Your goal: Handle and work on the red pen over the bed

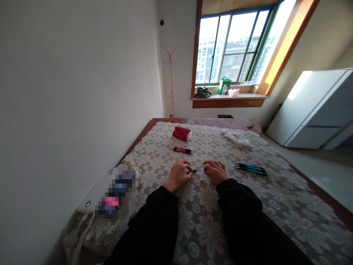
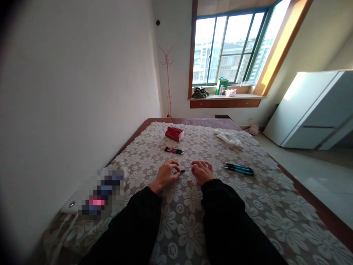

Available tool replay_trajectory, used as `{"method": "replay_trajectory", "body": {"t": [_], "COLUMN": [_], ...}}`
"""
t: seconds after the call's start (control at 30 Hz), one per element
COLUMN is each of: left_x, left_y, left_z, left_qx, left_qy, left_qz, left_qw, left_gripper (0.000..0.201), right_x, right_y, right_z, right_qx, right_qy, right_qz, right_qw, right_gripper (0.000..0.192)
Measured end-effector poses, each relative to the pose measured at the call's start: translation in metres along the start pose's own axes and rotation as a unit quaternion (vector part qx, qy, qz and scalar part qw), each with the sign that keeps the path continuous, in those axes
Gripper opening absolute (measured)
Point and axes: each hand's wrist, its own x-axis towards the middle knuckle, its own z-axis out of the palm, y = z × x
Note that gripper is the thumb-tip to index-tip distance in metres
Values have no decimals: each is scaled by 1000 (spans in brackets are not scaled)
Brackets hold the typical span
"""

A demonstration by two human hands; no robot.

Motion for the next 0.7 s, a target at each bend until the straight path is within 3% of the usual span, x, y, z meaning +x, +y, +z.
{"method": "replay_trajectory", "body": {"t": [0.47, 0.7], "left_x": [0, 0], "left_y": [1, 0], "left_z": [2, 3], "left_qx": [-26, -24], "left_qy": [12, 19], "left_qz": [6, 10], "left_qw": [1000, 999], "left_gripper": [8, 5], "right_x": [1, -1], "right_y": [-2, -1], "right_z": [2, 4], "right_qx": [-20, -22], "right_qy": [4, 39], "right_qz": [2, 1], "right_qw": [1000, 999], "right_gripper": [15, 16]}}
